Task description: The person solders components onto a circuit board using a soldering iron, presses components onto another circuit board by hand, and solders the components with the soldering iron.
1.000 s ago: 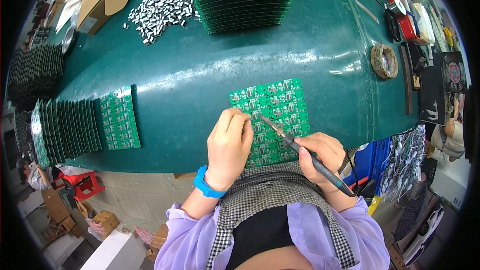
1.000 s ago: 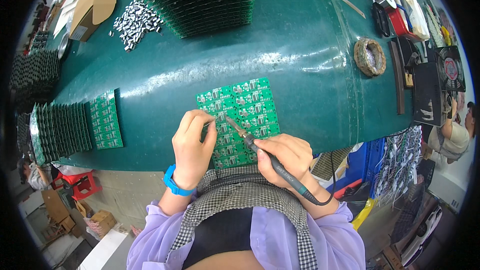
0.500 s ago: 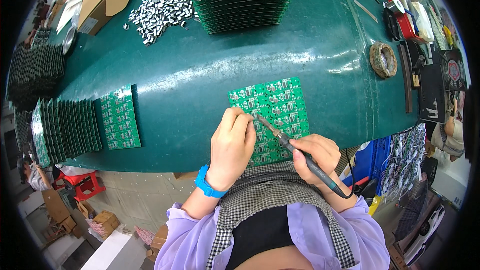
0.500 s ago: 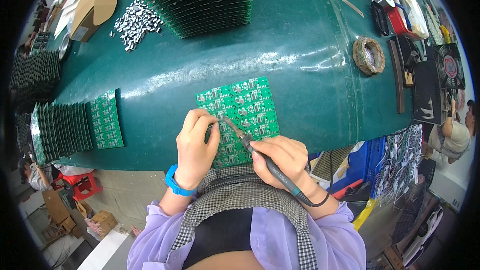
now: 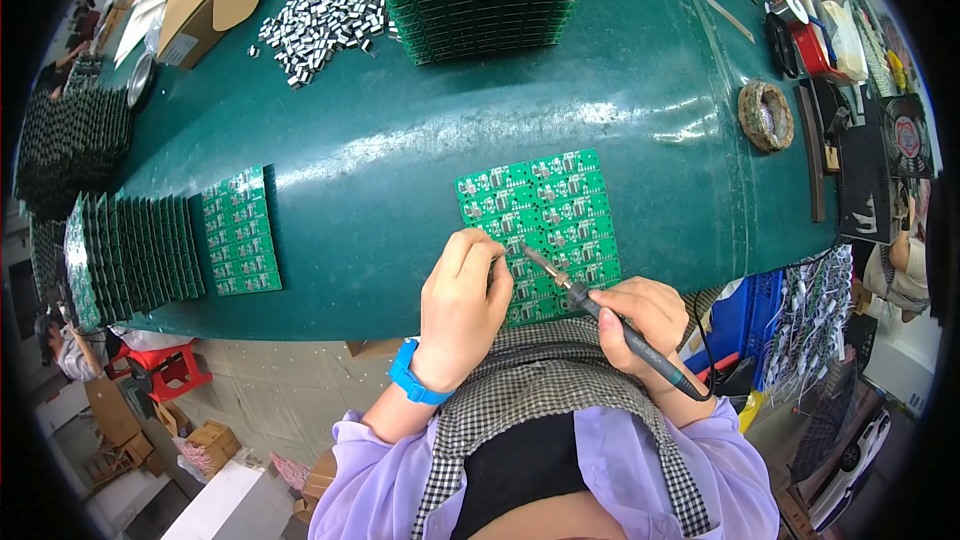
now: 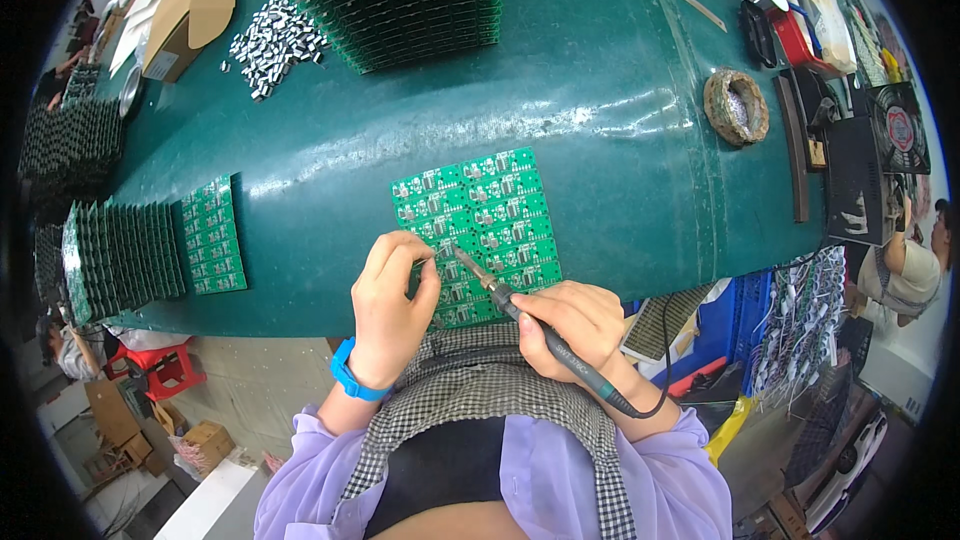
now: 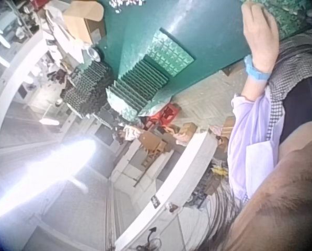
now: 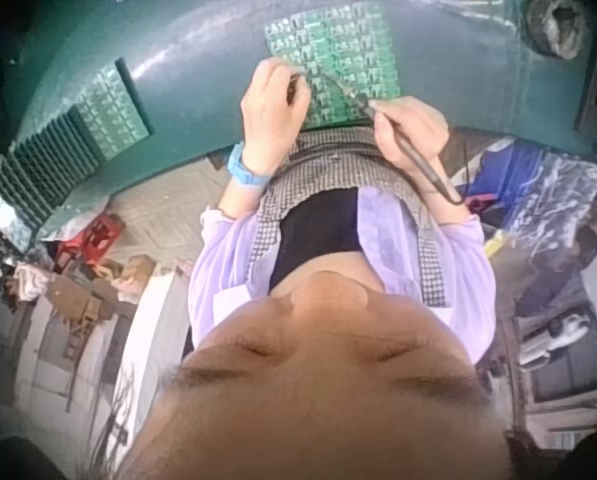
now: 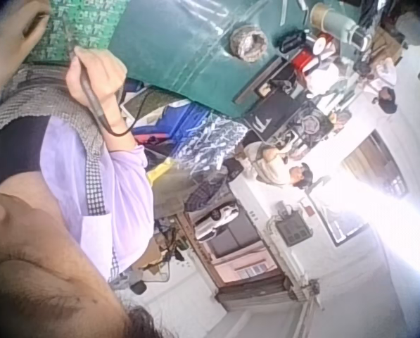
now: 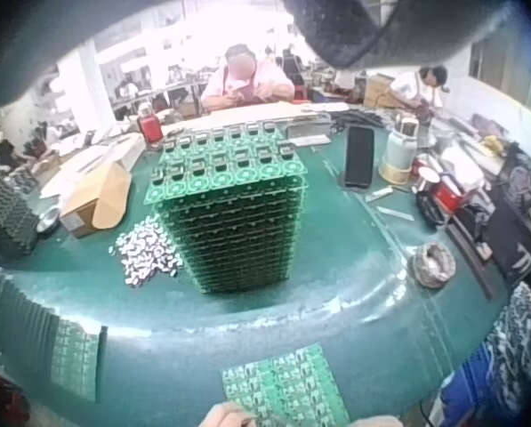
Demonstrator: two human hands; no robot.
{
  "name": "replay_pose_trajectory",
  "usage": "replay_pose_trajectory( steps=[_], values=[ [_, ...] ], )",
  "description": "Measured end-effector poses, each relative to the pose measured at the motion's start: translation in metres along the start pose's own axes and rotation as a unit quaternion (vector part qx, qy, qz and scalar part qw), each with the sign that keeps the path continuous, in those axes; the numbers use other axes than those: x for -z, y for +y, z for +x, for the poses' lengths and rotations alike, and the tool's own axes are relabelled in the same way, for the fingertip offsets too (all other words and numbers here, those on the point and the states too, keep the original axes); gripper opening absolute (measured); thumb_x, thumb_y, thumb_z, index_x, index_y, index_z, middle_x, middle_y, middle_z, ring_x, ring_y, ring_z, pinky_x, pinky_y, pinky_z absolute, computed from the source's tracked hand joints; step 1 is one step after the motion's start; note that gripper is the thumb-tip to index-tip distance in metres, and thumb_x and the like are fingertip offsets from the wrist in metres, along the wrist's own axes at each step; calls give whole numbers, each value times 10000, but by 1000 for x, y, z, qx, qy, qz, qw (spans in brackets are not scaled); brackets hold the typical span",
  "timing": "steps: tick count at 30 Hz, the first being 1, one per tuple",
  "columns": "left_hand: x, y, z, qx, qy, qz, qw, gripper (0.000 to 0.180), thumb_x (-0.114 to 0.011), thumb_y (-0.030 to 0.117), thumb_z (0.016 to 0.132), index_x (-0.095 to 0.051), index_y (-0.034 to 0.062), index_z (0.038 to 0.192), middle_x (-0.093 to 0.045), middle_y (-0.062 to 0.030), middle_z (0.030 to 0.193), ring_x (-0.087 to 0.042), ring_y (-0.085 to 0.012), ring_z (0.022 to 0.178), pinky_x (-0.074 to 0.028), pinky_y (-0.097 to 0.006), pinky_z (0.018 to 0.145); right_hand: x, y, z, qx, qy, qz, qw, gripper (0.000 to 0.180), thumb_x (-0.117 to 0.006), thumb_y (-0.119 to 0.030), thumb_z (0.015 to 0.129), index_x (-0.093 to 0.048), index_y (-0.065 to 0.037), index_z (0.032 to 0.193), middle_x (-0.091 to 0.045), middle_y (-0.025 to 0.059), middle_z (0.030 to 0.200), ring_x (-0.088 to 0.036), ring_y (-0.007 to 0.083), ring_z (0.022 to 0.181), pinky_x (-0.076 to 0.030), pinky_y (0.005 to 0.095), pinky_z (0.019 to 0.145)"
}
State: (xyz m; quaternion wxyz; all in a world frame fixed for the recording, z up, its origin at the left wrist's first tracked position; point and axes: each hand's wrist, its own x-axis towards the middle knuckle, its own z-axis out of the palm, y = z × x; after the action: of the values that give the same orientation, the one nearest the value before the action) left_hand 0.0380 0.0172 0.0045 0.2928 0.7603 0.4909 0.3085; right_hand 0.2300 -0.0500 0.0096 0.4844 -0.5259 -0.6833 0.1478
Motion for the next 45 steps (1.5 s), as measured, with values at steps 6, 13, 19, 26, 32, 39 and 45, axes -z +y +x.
replay_pose_trajectory(
  steps=[6,13,19,26,32,39,45],
  values=[
    [-2,-1,0,-18,3,13,1000,135,-632,-67,768,-581,-4,877,-582,-121,921,-612,-270,759,-496,-337,616,-3,2,-1,6,-1,3,1000,144,-664,-62,696,-687,15,815,-640,100,649,-630,219,516,-493,292,467],
    [-4,0,-4,5,-19,-4,1000,122,-636,-65,781,-595,-3,878,-562,-119,908,-603,-274,738,-489,-346,620,-4,-5,-7,-8,-9,-3,1000,126,-637,-79,717,-664,13,797,-630,108,636,-630,234,527,-506,316,501],
    [-4,2,-11,-42,3,91,995,115,-670,-46,779,-611,7,863,-561,-97,861,-582,-240,668,-470,-333,578,-1,-7,-12,5,-6,-7,1000,126,-630,-75,722,-655,17,803,-625,110,630,-621,235,510,-502,318,492],
    [0,4,-19,14,4,-9,1000,148,-674,-52,756,-607,16,870,-592,-92,892,-587,-226,666,-466,-315,555,2,-4,-19,31,10,-2,999,131,-646,-60,677,-677,6,786,-613,83,598,-602,202,473,-473,289,437],
    [-5,2,-20,-16,13,1,1000,142,-655,-59,765,-596,9,876,-587,-114,905,-610,-259,732,-491,-332,600,2,-8,-20,9,-13,-9,1000,117,-623,-71,708,-654,8,789,-613,94,621,-610,230,503,-495,318,493],
    [-6,4,-23,-10,-33,-2,999,131,-628,-49,798,-580,-12,914,-557,-140,934,-609,-319,754,-515,-386,642,-1,-8,-24,22,-2,-8,1000,115,-626,-75,717,-654,10,790,-611,95,618,-609,222,500,-487,310,475],
    [-3,7,-29,-31,-26,51,998,121,-646,-38,796,-590,-6,898,-546,-131,929,-611,-293,751,-504,-381,625,1,-12,-29,26,-8,-6,1000,120,-627,-75,718,-655,11,797,-615,98,618,-611,224,499,-487,312,475]
  ],
)
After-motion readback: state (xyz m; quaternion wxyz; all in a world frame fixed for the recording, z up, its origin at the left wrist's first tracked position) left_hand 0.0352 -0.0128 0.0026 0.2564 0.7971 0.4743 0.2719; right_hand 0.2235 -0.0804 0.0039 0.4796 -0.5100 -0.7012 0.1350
